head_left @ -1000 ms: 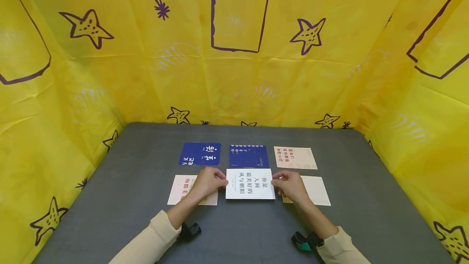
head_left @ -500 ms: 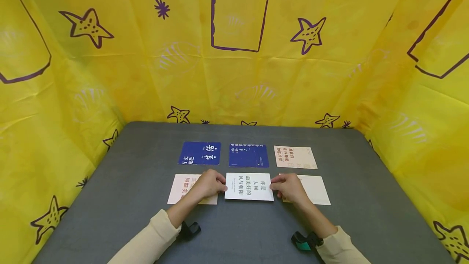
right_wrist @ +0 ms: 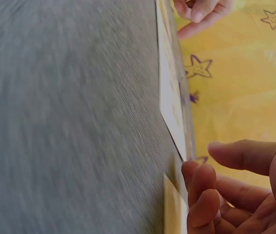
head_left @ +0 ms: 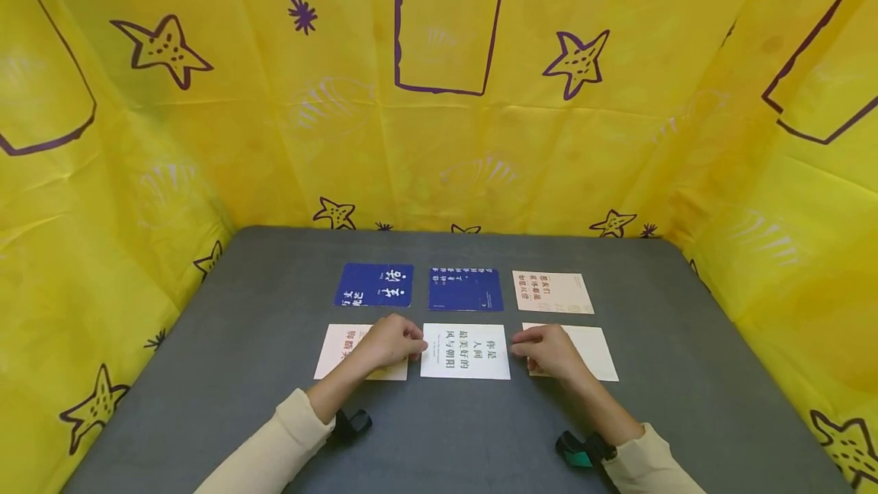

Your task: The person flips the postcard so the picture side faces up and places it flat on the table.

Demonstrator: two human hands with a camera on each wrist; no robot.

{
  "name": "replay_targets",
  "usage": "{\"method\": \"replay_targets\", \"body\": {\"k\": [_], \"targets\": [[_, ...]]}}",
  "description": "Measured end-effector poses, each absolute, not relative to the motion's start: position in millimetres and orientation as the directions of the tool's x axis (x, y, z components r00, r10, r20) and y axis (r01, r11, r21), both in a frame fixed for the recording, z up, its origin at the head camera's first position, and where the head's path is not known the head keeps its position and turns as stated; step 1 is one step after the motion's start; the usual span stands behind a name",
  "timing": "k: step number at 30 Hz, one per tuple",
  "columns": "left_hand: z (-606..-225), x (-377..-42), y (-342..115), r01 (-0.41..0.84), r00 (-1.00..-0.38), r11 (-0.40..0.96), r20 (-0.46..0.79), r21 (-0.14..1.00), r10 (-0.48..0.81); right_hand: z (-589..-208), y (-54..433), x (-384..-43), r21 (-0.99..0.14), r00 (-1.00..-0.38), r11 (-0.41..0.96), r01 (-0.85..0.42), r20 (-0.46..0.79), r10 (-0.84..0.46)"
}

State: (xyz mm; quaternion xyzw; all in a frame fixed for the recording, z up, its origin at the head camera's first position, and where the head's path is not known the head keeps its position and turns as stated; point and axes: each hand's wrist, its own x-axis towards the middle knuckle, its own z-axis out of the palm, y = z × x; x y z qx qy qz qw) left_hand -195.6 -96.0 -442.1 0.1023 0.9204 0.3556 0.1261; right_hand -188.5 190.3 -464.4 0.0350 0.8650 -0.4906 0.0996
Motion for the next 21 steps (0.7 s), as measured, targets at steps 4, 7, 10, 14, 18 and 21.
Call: {"method": "replay_targets", "body": {"k": [4, 7, 10, 14, 18, 21], "targets": [[-436, -202, -88, 0.124, -0.946, 0.696, -0.127, 0.707, 0.298, -457, 205, -189, -0.825, -0.984, 0.558, 0.091, -0.162, -0.08], [-429, -208, -78, 0.134, -0.939, 0.673, -0.124, 0.727, 0.321, -452, 216, -189, -0.821, -0.984, 0.566, 0.069, -0.149, -0.095], [-425, -211, -69, 0.143, -0.93, 0.653, -0.125, 0.744, 0.346, -448, 227, -188, -0.82, -0.984, 0.568, 0.065, -0.147, -0.099], [-426, -214, -56, 0.143, -0.923, 0.612, -0.119, 0.778, 0.367, -443, 242, -186, -0.807, -0.984, 0.586, 0.068, -0.152, -0.094], [-428, -211, -40, 0.106, -0.917, 0.561, -0.138, 0.821, 0.374, -438, 257, -183, -0.779, -0.984, 0.618, 0.105, -0.171, -0.047], [-430, -208, -24, 0.09, -0.912, 0.539, -0.149, 0.837, 0.382, -437, 268, -181, -0.752, -0.982, 0.644, 0.14, -0.188, -0.006]]}}
